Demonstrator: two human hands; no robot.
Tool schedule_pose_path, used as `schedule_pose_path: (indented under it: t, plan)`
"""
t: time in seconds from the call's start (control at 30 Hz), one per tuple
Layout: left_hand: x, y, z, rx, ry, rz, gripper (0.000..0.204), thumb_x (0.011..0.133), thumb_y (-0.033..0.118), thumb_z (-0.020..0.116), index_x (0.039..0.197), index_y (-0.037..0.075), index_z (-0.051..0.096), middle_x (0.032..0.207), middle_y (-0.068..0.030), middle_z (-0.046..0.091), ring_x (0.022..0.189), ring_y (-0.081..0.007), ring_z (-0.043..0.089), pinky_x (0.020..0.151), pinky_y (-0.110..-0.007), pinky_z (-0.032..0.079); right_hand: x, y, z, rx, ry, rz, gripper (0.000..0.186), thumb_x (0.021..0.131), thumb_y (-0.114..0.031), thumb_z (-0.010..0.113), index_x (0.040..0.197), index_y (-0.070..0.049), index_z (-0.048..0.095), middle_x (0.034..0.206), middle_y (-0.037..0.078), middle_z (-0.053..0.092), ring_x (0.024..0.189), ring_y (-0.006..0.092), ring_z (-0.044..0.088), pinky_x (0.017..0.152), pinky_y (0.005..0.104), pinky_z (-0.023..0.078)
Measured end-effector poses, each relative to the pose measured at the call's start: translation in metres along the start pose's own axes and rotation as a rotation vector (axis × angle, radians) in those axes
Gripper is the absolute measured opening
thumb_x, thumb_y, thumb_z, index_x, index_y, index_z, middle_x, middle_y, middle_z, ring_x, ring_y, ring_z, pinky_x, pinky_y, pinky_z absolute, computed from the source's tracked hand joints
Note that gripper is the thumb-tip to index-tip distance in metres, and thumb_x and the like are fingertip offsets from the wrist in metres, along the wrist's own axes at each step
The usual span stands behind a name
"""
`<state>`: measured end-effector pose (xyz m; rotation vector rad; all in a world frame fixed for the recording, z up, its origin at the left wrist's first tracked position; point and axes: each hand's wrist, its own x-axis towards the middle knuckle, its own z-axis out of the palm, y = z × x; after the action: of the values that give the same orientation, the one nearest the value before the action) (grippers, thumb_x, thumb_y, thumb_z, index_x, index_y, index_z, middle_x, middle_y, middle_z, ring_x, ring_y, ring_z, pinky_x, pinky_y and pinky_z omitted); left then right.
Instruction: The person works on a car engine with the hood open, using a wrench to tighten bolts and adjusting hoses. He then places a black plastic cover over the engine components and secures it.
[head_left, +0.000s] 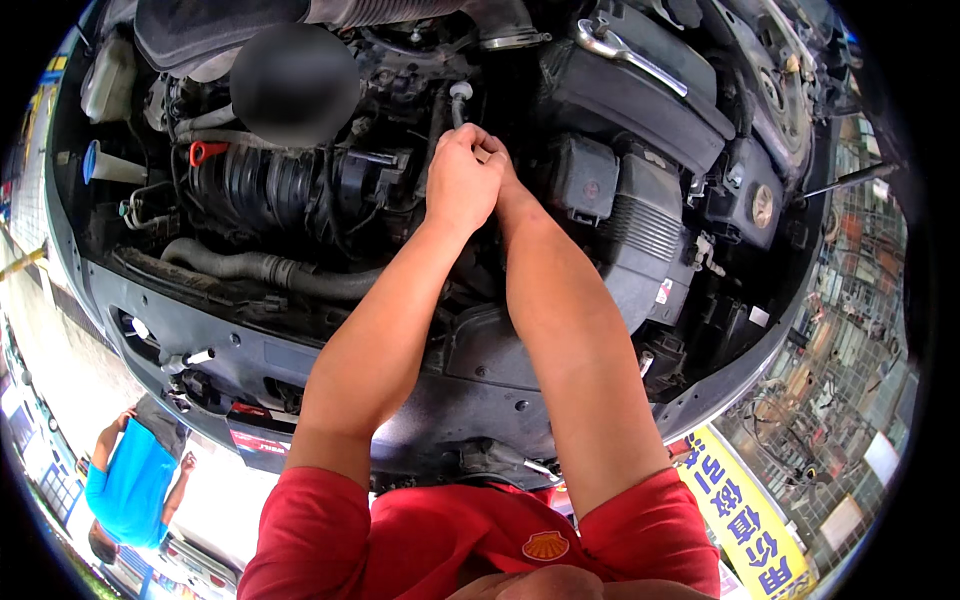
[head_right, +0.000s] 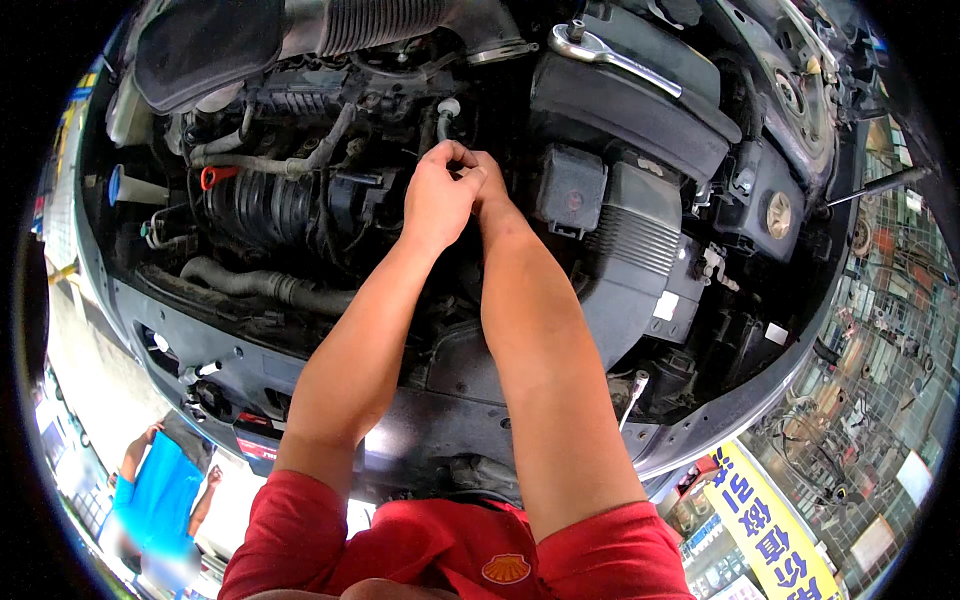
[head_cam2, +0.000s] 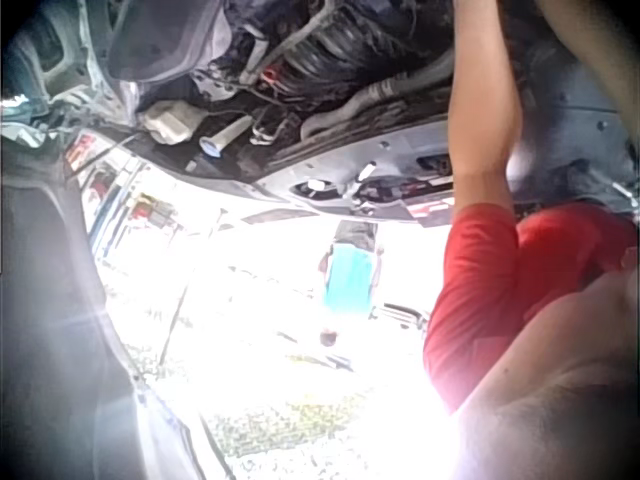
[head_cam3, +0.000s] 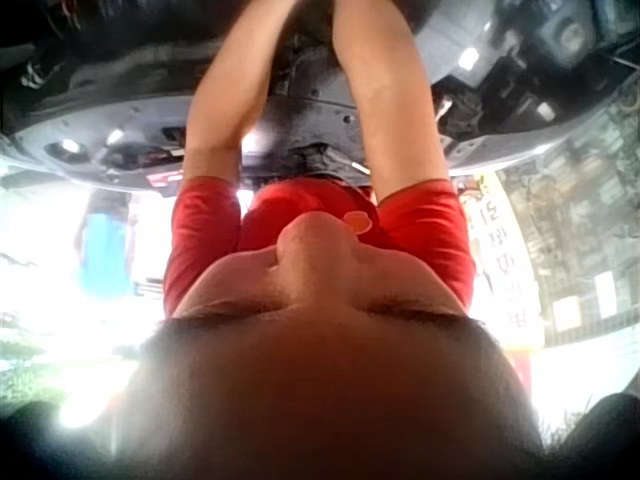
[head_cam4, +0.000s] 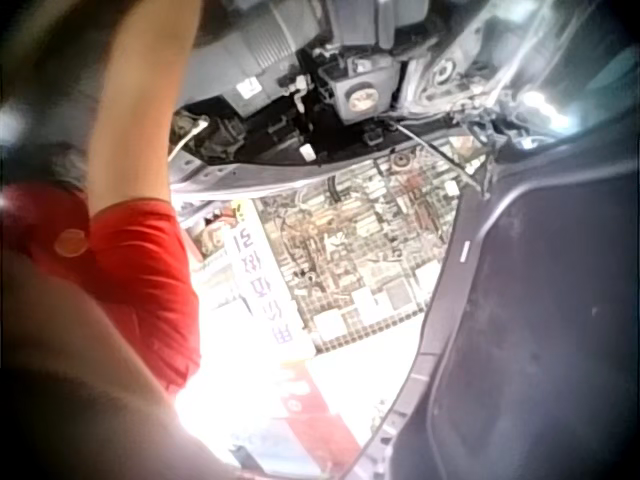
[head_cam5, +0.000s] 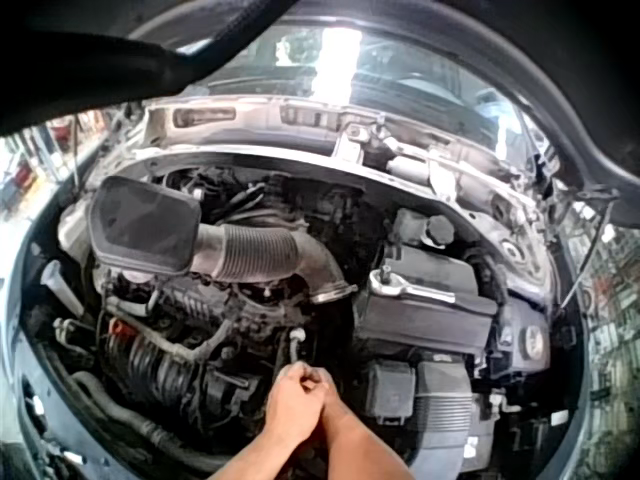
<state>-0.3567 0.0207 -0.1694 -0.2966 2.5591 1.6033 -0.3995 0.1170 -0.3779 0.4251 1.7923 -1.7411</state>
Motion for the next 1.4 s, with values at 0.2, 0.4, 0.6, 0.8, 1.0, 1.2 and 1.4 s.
schedule_pose_path:
  t: [0.2,0.4,0.6,0.8,1.0,1.2,1.4]
  plan:
    - [0.000,0.003,0.000,-0.012,-0.029,-0.018,0.023,0.084,0.018,0.071,0.097,0.000,0.065,0.099,-0.0164,0.069,0.083,-0.0290,0.068,0.077,-0.039,0.053,0.009,0.004,-0.004,-0.025,-0.006,-0.013,0.028,0.094,-0.027,0.065,0.104,-0.002,0.071,0.107,0.019,0.074,0.094,0.0305,0.073,0.076,0.0399,0.056]
    - [-0.004,0.010,-0.006,-0.006,-0.011,-0.029,0.022,0.083,0.017,0.070,0.096,0.000,0.065,0.105,-0.0184,0.068,0.094,-0.0337,0.068,0.084,-0.041,0.053,-0.011,-0.006,0.002,-0.070,0.004,0.004,0.027,0.094,-0.027,0.064,0.105,-0.002,0.070,0.108,0.019,0.074,0.095,0.0311,0.073,0.077,0.0402,0.057]
    - [-0.004,0.015,-0.006,0.017,-0.028,-0.035,0.022,0.083,0.017,0.069,0.097,0.000,0.066,0.108,-0.0202,0.068,0.101,-0.0369,0.067,0.088,-0.043,0.052,-0.020,-0.004,-0.004,-0.112,0.027,0.004,0.027,0.094,-0.026,0.064,0.106,-0.003,0.070,0.108,0.019,0.074,0.095,0.0317,0.073,0.077,0.0405,0.057]
    - [-0.004,0.016,-0.009,-0.006,-0.010,-0.040,0.021,0.083,0.017,0.069,0.096,0.001,0.067,0.110,-0.0203,0.069,0.103,-0.0377,0.066,0.090,-0.043,0.052,-0.028,-0.009,-0.005,-0.191,0.031,0.000,0.026,0.094,-0.026,0.064,0.106,-0.003,0.070,0.109,0.019,0.074,0.096,0.0323,0.073,0.078,0.0409,0.058]
    - [-0.005,0.018,-0.008,-0.053,-0.036,-0.079,0.020,0.083,0.017,0.070,0.096,0.002,0.068,0.110,-0.0190,0.068,0.104,-0.0380,0.065,0.092,-0.043,0.052,-0.046,-0.019,-0.009,-0.338,0.054,0.002,0.026,0.094,-0.025,0.063,0.107,-0.004,0.070,0.109,0.019,0.074,0.097,0.0329,0.073,0.079,0.0412,0.058]
    - [-0.004,0.013,-0.011,-0.053,-0.018,-0.106,0.018,0.084,0.015,0.071,0.096,0.002,0.067,0.112,-0.0188,0.065,0.106,-0.0390,0.064,0.093,-0.044,0.052,-0.060,-0.034,-0.007,-0.549,0.045,-0.009,0.026,0.094,-0.025,0.063,0.108,-0.004,0.070,0.110,0.019,0.074,0.098,0.0335,0.074,0.080,0.0416,0.059]
    - [-0.005,0.020,-0.012,-0.080,-0.035,-0.141,0.017,0.085,0.015,0.071,0.097,0.003,0.067,0.113,-0.0189,0.065,0.106,-0.0398,0.064,0.093,-0.045,0.052,-0.076,-0.046,-0.010,-0.739,0.068,-0.018,0.026,0.094,-0.024,0.062,0.109,-0.005,0.070,0.110,0.019,0.074,0.099,0.0341,0.074,0.080,0.0419,0.059]
